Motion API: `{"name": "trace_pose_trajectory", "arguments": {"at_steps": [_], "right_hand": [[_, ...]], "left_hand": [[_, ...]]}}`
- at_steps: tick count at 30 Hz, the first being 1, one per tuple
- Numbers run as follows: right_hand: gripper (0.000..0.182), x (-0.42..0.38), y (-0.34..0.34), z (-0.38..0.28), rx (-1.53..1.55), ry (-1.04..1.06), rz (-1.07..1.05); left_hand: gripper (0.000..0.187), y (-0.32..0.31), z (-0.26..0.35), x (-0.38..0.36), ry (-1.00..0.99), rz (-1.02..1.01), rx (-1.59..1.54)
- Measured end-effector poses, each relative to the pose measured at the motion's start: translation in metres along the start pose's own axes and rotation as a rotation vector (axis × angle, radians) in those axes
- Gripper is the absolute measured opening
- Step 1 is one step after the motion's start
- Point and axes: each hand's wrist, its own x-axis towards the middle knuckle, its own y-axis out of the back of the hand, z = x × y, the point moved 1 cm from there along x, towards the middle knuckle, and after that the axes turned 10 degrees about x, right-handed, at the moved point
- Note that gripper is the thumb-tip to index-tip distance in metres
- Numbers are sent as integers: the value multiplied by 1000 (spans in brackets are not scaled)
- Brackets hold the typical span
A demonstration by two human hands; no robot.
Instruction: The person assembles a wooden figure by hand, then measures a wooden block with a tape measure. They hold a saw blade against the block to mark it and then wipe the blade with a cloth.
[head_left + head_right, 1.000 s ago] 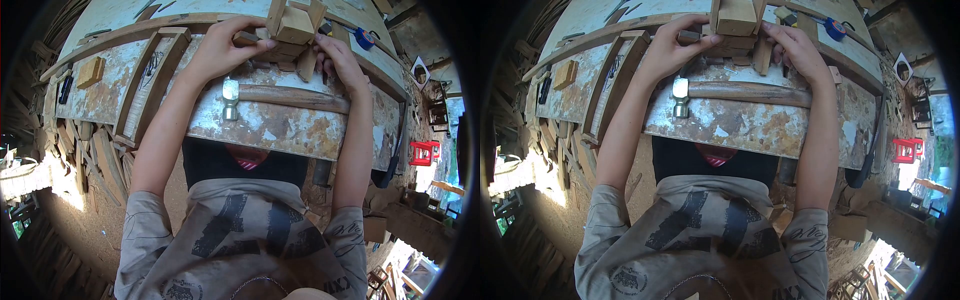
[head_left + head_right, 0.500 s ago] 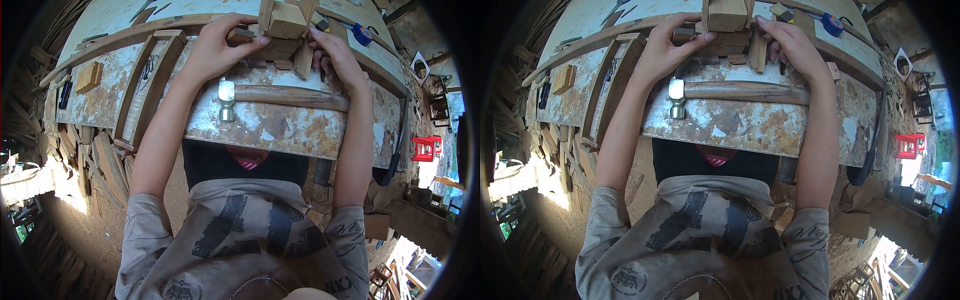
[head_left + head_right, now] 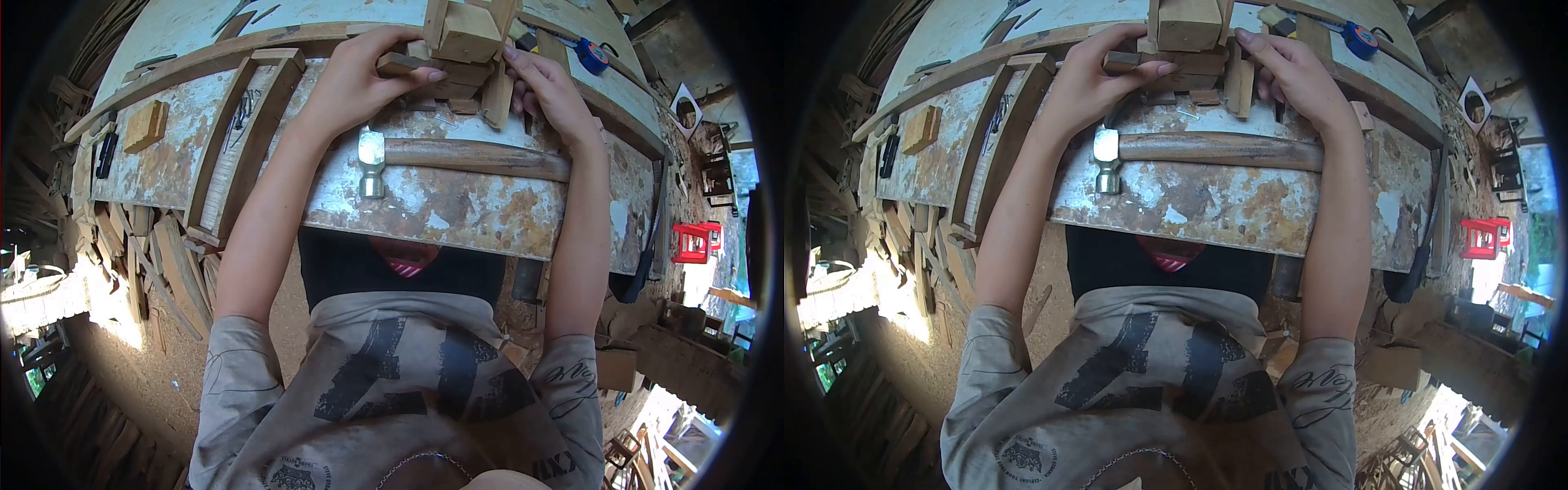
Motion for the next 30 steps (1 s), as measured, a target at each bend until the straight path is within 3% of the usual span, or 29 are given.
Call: {"name": "trace_pose_trajectory", "arguments": {"at_steps": [12, 18, 30], "right_hand": [[47, 0, -7, 0, 32, -28, 22], [49, 5, -14, 12, 14, 120, 121], [54, 0, -20, 3, 15, 49, 172]], "left_hand": [[56, 3, 5, 1, -39, -18, 7], [53, 1, 2, 2, -70, -13, 25], [51, 2, 8, 2, 17, -76, -9]]}}
